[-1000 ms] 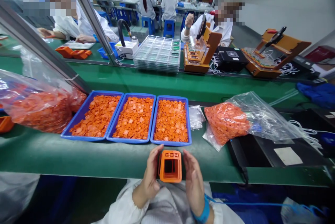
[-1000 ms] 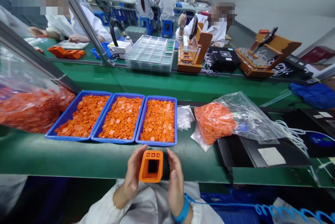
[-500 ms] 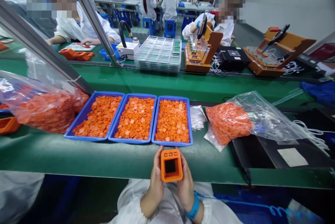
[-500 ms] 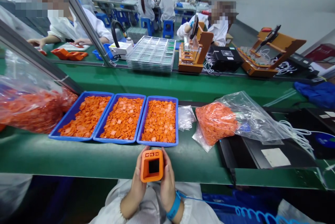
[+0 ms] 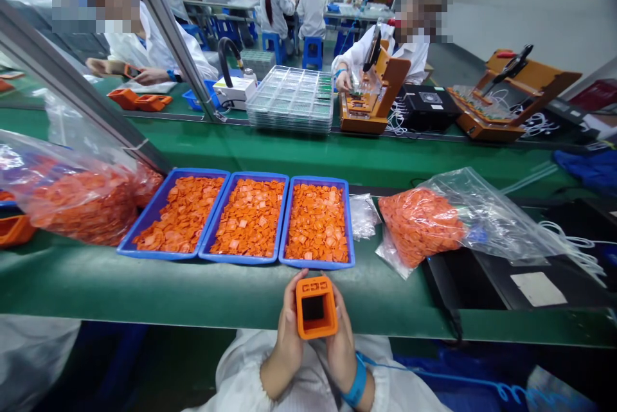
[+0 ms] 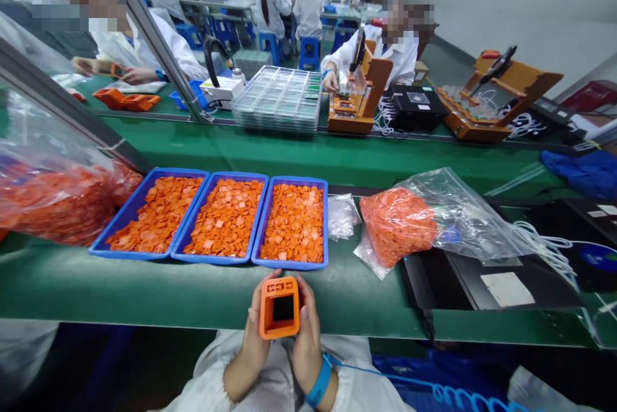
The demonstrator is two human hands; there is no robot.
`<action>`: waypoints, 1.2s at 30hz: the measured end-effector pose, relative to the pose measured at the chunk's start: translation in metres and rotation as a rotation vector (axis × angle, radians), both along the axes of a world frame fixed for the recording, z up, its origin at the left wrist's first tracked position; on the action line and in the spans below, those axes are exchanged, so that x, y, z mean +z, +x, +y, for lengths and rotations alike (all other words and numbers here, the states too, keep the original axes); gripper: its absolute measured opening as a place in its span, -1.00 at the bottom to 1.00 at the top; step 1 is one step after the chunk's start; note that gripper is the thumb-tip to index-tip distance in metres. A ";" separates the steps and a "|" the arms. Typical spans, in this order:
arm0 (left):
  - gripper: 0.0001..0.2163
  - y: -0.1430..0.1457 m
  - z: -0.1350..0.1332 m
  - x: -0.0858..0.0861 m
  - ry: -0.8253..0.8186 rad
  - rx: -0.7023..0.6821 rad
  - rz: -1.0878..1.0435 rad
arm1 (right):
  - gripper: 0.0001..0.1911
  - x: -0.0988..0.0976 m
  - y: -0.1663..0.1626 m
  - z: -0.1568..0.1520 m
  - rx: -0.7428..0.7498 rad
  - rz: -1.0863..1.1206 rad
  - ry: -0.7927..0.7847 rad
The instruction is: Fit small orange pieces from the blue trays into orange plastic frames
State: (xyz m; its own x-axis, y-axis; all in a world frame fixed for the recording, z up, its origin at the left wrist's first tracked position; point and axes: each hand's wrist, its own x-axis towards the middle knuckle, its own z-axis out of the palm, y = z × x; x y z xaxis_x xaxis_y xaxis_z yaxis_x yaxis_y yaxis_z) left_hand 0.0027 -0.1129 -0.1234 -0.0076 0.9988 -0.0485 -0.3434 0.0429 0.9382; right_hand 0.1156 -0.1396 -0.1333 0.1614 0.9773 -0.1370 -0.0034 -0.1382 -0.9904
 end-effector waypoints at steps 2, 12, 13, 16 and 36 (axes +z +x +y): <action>-0.28 -0.002 0.001 -0.001 -0.003 -0.011 0.014 | -0.26 0.003 0.000 0.001 -0.051 0.072 -0.030; -0.28 -0.003 0.000 -0.008 0.003 -0.051 0.034 | -0.27 0.009 0.000 0.006 -0.074 0.093 -0.012; -0.29 -0.007 0.001 -0.009 0.010 -0.063 0.046 | -0.27 0.007 0.002 0.004 -0.077 0.100 -0.016; -0.29 -0.031 0.009 -0.011 0.070 -0.107 0.162 | -0.31 -0.002 0.018 -0.004 -0.047 0.095 -0.002; -0.03 -0.080 0.044 -0.009 0.602 -0.401 1.216 | -0.51 0.040 0.076 0.035 0.512 -0.942 0.011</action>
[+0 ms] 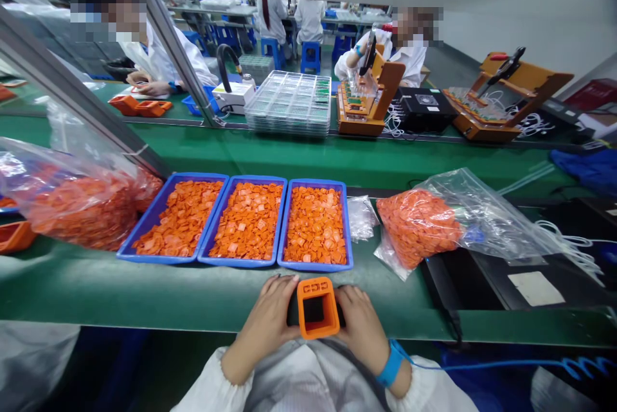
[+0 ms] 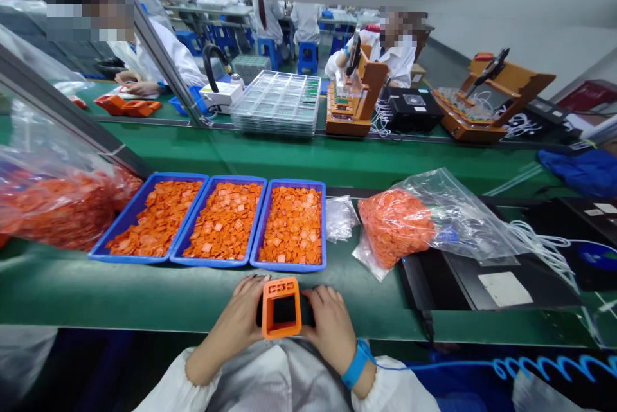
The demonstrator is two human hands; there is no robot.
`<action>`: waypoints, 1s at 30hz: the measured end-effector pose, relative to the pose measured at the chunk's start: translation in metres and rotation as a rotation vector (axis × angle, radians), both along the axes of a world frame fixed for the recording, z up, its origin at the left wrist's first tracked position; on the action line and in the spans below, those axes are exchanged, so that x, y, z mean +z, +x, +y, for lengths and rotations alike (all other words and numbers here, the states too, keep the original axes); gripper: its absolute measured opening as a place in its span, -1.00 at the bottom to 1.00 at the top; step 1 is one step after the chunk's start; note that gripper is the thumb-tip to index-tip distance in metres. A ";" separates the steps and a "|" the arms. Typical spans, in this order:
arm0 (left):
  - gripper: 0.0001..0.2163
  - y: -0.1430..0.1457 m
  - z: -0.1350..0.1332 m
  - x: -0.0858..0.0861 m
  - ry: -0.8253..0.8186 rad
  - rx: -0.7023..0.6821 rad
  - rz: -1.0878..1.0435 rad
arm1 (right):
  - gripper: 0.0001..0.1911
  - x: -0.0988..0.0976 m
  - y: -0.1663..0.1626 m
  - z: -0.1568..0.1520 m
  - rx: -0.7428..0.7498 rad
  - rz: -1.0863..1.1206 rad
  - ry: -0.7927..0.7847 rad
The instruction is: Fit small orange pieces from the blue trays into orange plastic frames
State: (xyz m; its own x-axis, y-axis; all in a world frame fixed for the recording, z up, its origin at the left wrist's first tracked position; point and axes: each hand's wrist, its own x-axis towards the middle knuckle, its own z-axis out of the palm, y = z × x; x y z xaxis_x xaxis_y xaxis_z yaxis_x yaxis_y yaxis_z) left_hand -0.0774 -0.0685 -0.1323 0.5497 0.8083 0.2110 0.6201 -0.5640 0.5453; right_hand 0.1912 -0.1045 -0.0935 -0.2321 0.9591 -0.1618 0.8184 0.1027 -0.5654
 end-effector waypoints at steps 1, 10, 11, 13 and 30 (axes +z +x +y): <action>-0.03 0.000 -0.001 -0.001 0.001 0.010 0.005 | -0.58 0.001 0.001 0.003 0.008 -0.005 -0.005; -0.12 -0.001 0.000 0.004 -0.100 0.018 0.000 | -0.67 0.005 0.006 0.021 0.043 -0.011 -0.022; -0.11 -0.002 -0.001 0.004 -0.096 0.037 0.000 | -0.68 0.006 0.006 0.019 0.033 -0.008 -0.019; -0.09 -0.004 -0.003 0.002 -0.084 0.078 -0.002 | -0.64 0.007 0.005 0.014 0.018 0.002 -0.008; -0.57 0.020 0.022 0.060 -0.396 0.020 0.179 | -0.41 -0.003 -0.012 0.010 -0.076 0.049 0.060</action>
State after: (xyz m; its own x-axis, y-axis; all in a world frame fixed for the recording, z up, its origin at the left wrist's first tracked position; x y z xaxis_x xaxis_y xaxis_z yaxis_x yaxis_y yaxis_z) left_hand -0.0577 -0.0468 -0.0724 0.5325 0.8188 -0.2144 0.7333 -0.3197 0.6000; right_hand 0.1797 -0.0945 -0.0966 -0.1642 0.9819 -0.0941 0.7964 0.0757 -0.6000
